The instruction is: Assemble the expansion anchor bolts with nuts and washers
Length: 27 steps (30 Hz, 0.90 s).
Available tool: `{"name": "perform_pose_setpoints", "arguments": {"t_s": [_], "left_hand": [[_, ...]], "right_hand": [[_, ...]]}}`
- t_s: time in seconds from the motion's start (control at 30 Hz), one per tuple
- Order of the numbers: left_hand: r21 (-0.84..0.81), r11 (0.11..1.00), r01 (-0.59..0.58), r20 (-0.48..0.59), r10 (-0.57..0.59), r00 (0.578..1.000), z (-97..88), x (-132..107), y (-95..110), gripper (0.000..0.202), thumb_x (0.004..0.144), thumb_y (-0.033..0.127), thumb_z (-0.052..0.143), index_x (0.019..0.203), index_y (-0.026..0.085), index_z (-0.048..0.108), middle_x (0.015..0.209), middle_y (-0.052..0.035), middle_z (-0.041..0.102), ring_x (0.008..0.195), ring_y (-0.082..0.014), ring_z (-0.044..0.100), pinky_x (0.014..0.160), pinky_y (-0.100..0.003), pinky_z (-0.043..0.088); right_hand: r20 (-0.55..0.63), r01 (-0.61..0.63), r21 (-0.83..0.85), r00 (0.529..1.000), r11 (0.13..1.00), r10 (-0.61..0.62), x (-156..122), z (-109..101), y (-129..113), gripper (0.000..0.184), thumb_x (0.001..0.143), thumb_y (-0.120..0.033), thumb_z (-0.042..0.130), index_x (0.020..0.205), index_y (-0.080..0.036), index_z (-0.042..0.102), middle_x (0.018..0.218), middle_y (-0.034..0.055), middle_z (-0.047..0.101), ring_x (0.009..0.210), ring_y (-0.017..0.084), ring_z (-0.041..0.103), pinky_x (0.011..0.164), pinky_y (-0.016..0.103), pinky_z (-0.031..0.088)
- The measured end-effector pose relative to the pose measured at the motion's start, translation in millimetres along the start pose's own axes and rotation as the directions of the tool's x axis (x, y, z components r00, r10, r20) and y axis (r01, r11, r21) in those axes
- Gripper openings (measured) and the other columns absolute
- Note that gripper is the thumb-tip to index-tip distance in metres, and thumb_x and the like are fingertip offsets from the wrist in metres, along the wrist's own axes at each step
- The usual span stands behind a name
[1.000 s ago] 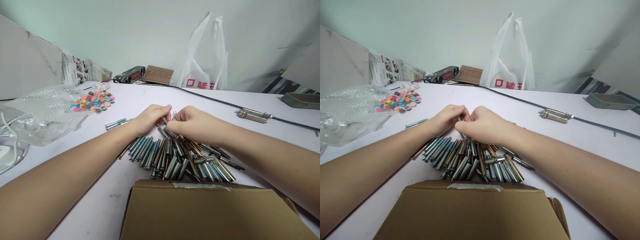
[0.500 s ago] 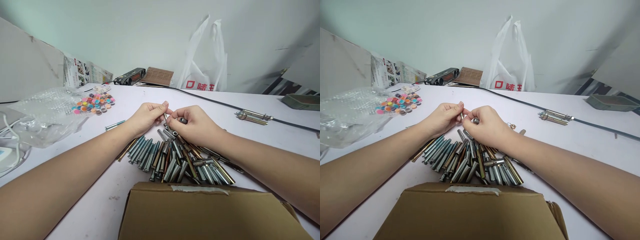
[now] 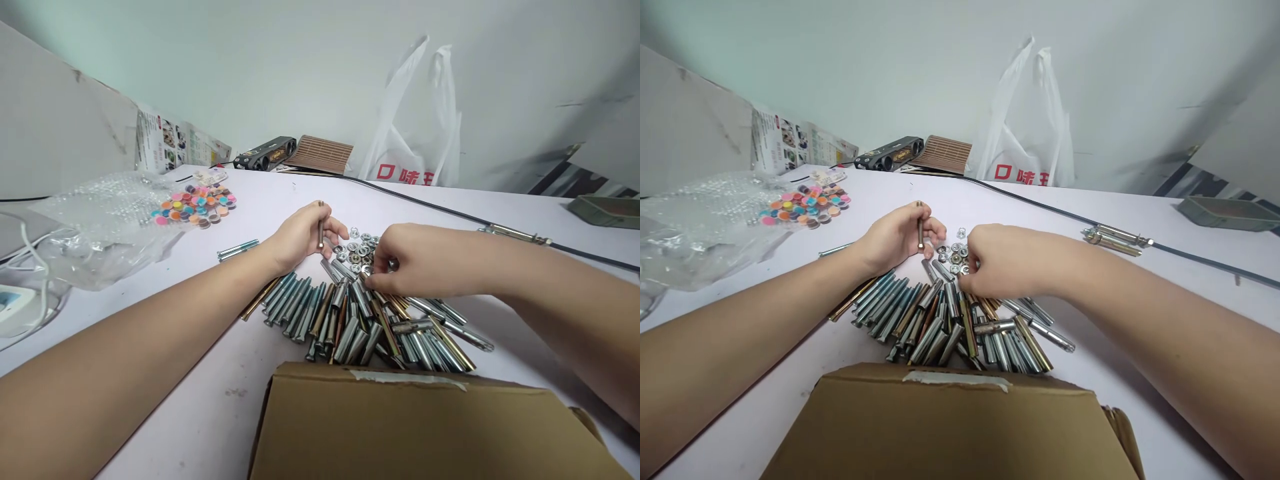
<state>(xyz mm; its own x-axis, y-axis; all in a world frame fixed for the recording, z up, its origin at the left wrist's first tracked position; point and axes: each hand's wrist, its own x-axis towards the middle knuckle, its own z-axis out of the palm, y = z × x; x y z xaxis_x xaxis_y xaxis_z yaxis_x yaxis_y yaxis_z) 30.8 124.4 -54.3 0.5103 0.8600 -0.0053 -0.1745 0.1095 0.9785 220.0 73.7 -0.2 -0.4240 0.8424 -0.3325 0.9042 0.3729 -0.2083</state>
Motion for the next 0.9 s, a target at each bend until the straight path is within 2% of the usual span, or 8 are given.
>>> {"name": "perform_pose_setpoints", "arguments": {"t_s": [0.13,0.23,0.33,0.43,0.5,0.7,0.8,0.9], "left_hand": [[0.156,0.985,-0.077,-0.017,0.081,0.997,0.4,-1,-5,0.016,0.08,0.011,0.046,0.082,0.021,0.034,0.095,-0.004,0.064,0.067,-0.0103,0.056,0.054,-0.024,0.048],[0.291,0.947,-0.132,0.004,0.137,0.991,-0.3,-2,-8,0.013,0.084,0.008,0.045,0.089,0.019,0.041,0.101,-0.0017,0.058,0.061,-0.0044,0.053,0.06,-0.023,0.047],[0.345,0.922,-0.174,0.084,0.154,0.985,-1.3,-2,-7,0.012,0.087,0.017,0.054,0.099,0.015,0.052,0.091,0.0,0.055,0.062,-0.0036,0.051,0.063,-0.02,0.046],[0.255,0.954,-0.158,0.173,0.116,0.978,-2.0,-2,-6,0.024,0.083,0.021,0.064,0.105,0.012,0.058,0.091,-0.0014,0.057,0.073,-0.0061,0.055,0.071,-0.022,0.049],[0.186,0.975,-0.124,0.196,0.087,0.977,-2.4,-2,-7,0.029,0.08,0.02,0.069,0.106,0.012,0.06,0.092,-0.0015,0.059,0.077,-0.0072,0.058,0.076,-0.023,0.05],[0.133,0.988,-0.079,0.169,0.056,0.984,-2.5,-1,-9,0.031,0.073,0.017,0.077,0.1,0.011,0.063,0.084,-0.0004,0.062,0.074,-0.0067,0.059,0.074,-0.022,0.049],[0.133,0.987,-0.087,0.161,0.065,0.985,-2.6,-1,-9,0.029,0.073,0.017,0.077,0.098,0.011,0.063,0.084,-0.0003,0.062,0.074,-0.0066,0.059,0.073,-0.022,0.049],[0.16,0.982,-0.098,0.169,0.071,0.983,-2.4,-1,-10,0.027,0.075,0.017,0.075,0.098,0.011,0.063,0.083,0.0,0.062,0.073,-0.0065,0.058,0.072,-0.021,0.047]], "right_hand": [[0.066,-0.019,0.078,0.998,0.997,0.014,0,2,-1,0.03,0.076,-0.043,0.055,0.058,-0.019,0.058,0.051,-0.0006,0.044,0.043,0.01,0.033,0.042,0.027,0.027],[0.08,-0.05,0.202,0.996,0.978,0.034,1,-1,3,0.034,0.076,-0.044,0.054,0.054,-0.019,0.047,0.049,-0.0021,0.036,0.042,0.009,0.029,0.041,0.027,0.024],[-0.116,-0.01,0.398,0.991,0.917,0.062,3,-6,7,0.036,0.079,-0.046,0.053,0.056,-0.019,0.043,0.05,-0.0033,0.029,0.043,0.008,0.024,0.04,0.027,0.018],[-0.424,0.066,0.535,0.883,0.842,0.2,6,-9,10,0.03,0.079,-0.041,0.053,0.06,-0.018,0.053,0.048,-0.0044,0.027,0.043,0.008,0.023,0.041,0.027,0.019],[-0.536,0.117,0.56,0.806,0.82,0.251,9,-8,10,0.023,0.079,-0.034,0.054,0.067,-0.017,0.064,0.047,-0.0041,0.031,0.044,0.008,0.028,0.044,0.027,0.025],[-0.759,0.344,0.421,0.64,0.839,0.118,17,1,7,0.014,0.072,-0.017,0.057,0.066,-0.016,0.07,0.064,0.0013,0.061,0.064,0.011,0.049,0.059,0.026,0.036],[-0.781,0.364,0.368,0.621,0.855,0.072,16,1,6,0.015,0.073,-0.015,0.057,0.068,-0.017,0.071,0.059,-0.0002,0.06,0.059,0.011,0.047,0.058,0.026,0.036],[-0.761,0.368,0.365,0.647,0.855,0.047,15,0,5,0.016,0.074,-0.016,0.057,0.07,-0.016,0.072,0.055,-0.0017,0.056,0.055,0.009,0.044,0.056,0.026,0.036]]}}
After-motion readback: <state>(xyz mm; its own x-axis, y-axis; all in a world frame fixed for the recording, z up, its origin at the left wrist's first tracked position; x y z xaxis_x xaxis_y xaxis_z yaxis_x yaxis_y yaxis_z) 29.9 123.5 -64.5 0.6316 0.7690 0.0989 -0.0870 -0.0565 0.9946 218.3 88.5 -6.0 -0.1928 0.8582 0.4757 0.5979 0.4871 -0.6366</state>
